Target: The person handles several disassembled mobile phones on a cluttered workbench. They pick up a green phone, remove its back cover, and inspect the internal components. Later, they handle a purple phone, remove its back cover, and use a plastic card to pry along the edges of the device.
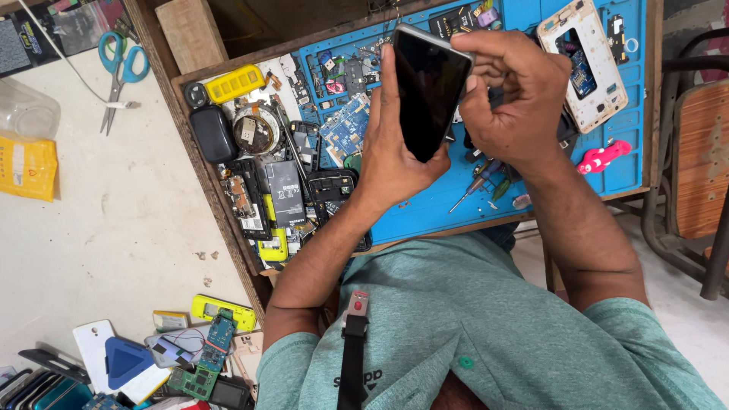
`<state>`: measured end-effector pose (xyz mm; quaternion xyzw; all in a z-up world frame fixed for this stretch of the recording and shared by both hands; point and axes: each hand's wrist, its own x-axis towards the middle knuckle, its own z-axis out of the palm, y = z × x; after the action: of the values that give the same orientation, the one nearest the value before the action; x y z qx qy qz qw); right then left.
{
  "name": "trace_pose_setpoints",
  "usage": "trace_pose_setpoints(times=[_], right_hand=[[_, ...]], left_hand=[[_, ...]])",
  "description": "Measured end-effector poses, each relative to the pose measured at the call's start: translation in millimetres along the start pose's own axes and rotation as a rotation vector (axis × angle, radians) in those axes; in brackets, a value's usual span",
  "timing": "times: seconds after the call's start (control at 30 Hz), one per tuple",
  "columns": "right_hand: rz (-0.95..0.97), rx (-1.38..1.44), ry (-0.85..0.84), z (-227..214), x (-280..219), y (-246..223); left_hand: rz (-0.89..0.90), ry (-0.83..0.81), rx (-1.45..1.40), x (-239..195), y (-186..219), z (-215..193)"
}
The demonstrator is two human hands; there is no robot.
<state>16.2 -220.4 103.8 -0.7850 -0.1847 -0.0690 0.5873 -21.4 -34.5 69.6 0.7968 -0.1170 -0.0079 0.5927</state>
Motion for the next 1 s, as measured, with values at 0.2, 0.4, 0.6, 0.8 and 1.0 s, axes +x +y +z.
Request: trace_pose_setpoints(times=[0.2,0.4,0.6,0.8,1.0], right_hand=[[-0.003,-0.127,0.079,8.2,-1.5,4.3],[-0.028,-0.196,0.112,9.7,1.9,7.4],[-0.145,-0.404,0.111,10.6,5.1,-2.2],[-0.184,-0.536,0.109,12.9,12.0,-23.7],[-0.093,-0.423,0.042,13.5,16.9,-35.9]], left_hand=[[0.012,-0.013,-0.050,0.1,-0.9,2.2],[-0.080,-0.078,-0.056,0.7,0.3,0.4],[-0.052,-0.104,-0.065,3.6,3.9,-7.0],[-0.051,-0.114,-0.082,-4.0,1.8,-12.4],[-0.138,-0.220,-0.558,-6.5,-24.5,-7.2]])
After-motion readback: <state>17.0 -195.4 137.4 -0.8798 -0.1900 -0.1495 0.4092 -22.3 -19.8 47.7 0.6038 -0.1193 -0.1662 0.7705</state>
